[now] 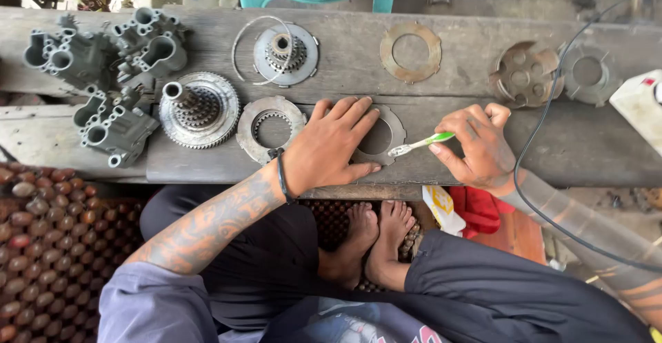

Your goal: Cleaning motorcycle clutch plates using a toothbrush and cleaning solution on a wooden workbench.

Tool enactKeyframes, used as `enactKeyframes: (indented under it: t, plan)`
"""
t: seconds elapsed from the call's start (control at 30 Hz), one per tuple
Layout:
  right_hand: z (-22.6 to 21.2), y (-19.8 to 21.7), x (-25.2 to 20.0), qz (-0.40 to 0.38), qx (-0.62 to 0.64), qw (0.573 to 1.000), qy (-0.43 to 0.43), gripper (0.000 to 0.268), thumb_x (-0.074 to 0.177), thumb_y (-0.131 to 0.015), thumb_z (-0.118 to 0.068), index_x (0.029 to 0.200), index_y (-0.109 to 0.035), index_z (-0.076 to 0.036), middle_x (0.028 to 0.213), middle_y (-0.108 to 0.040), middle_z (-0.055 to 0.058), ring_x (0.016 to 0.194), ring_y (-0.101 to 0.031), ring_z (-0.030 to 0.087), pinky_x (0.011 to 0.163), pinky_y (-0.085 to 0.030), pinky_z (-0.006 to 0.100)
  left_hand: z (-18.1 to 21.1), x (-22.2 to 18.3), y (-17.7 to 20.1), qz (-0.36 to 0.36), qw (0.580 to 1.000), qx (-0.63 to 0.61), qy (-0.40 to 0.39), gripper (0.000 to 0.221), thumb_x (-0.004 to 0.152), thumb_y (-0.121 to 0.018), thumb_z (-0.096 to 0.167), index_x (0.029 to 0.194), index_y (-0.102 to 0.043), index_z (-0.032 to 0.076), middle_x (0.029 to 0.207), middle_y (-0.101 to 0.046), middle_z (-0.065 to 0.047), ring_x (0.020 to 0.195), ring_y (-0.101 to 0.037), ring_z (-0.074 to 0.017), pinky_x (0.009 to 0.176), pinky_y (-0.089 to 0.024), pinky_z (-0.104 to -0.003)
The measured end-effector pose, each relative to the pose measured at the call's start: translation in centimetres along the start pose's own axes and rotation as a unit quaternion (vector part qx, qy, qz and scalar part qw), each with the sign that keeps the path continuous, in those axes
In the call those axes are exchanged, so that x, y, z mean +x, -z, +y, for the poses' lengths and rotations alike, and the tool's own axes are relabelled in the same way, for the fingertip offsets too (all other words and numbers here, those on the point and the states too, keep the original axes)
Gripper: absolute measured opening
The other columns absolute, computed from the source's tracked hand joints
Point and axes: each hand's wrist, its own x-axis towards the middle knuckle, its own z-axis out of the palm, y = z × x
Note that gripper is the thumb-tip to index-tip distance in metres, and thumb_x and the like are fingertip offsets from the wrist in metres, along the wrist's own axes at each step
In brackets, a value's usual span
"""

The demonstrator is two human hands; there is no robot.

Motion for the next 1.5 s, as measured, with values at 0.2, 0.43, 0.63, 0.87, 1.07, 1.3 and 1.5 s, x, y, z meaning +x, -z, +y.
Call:
enactKeyframes:
  t: [0.2, 0.43, 0.63, 0.87, 1.07, 1.3, 1.5]
  plan:
    - [0.2, -0.5, -0.3, 0.024, -0.012, 1.000, 0.003, 0.034, 0.104, -0.061, -0.044, 0.112, -0.063, -0.010, 0.100, -0.064, 0.001, 0.088, -0.057, 0.024, 0.091, -0.028, 0.042, -0.2, -0.5, -1.1, 0.068, 0.998, 0.009, 0.001, 0.079, 0.085, -0.067, 0.063, 0.136, -0.057, 0.003, 0.135, -0.053, -0.020, 0.128, -0.050, -0.0327, 0.097, -0.037, -0.046]
    - [0.5, -0.3, 0.5, 0.048, -0.009, 0.999, -0.025, 0.029, 0.109, -0.058, -0.037, 0.116, -0.061, -0.009, 0.100, -0.060, 0.004, 0.089, -0.055, 0.027, 0.093, -0.028, 0.043, -0.1, -0.4, -2.2, 0.110, 0.994, 0.014, 0.001, 0.079, 0.089, -0.059, 0.068, 0.137, -0.058, 0.004, 0.135, -0.055, -0.021, 0.125, -0.053, -0.0341, 0.097, -0.037, -0.048]
    - [-0.6, 0.0, 1.1, 0.112, -0.052, 0.992, -0.006, 0.024, 0.111, -0.059, -0.031, 0.115, -0.061, -0.007, 0.097, -0.058, 0.007, 0.091, -0.056, 0.029, 0.091, -0.030, 0.044, -0.1, -0.3, -2.2, 0.125, 0.992, 0.012, -0.018, 0.079, 0.089, -0.061, 0.067, 0.137, -0.058, 0.005, 0.132, -0.057, -0.020, 0.124, -0.053, -0.0341, 0.096, -0.038, -0.048]
    - [-0.6, -0.5, 0.5, 0.215, -0.113, 0.970, -0.004, 0.023, 0.111, -0.056, -0.031, 0.115, -0.059, -0.008, 0.095, -0.054, 0.008, 0.086, -0.057, 0.029, 0.090, -0.034, 0.044, 0.0, -0.4, -2.5, 0.148, 0.988, 0.024, -0.034, 0.070, 0.092, -0.060, 0.065, 0.133, -0.062, 0.008, 0.130, -0.059, -0.017, 0.121, -0.056, -0.0330, 0.095, -0.039, -0.046]
    - [-0.9, -1.2, 0.6, 0.265, -0.134, 0.955, -0.026, 0.021, 0.108, -0.057, -0.028, 0.115, -0.059, -0.008, 0.094, -0.056, 0.009, 0.086, -0.061, 0.028, 0.089, -0.037, 0.044, 1.0, -0.5, -1.2, 0.141, 0.988, 0.040, -0.052, 0.065, 0.095, -0.061, 0.062, 0.131, -0.062, 0.008, 0.130, -0.060, -0.017, 0.119, -0.057, -0.0327, 0.094, -0.039, -0.045]
    - [-0.3, -2.2, 0.9, 0.255, -0.152, 0.953, -0.058, 0.016, 0.105, -0.056, -0.023, 0.115, -0.057, -0.010, 0.092, -0.052, 0.005, 0.080, -0.058, 0.025, 0.085, -0.038, 0.041, 0.9, -0.6, -1.3, 0.119, 0.991, 0.043, -0.034, 0.064, 0.094, -0.062, 0.061, 0.131, -0.063, 0.008, 0.131, -0.060, -0.018, 0.117, -0.059, -0.0353, 0.094, -0.040, -0.046]
    - [-1.3, 0.3, 0.9, 0.179, -0.124, 0.972, -0.083, 0.019, 0.104, -0.049, -0.021, 0.112, -0.055, -0.005, 0.106, -0.049, 0.013, 0.092, -0.053, 0.034, 0.081, -0.033, 0.046, 2.3, -0.2, 0.3, 0.093, 0.994, 0.044, -0.035, 0.061, 0.098, -0.060, 0.055, 0.133, -0.060, 0.006, 0.137, -0.057, -0.018, 0.112, -0.055, -0.0390, 0.088, -0.041, -0.049]
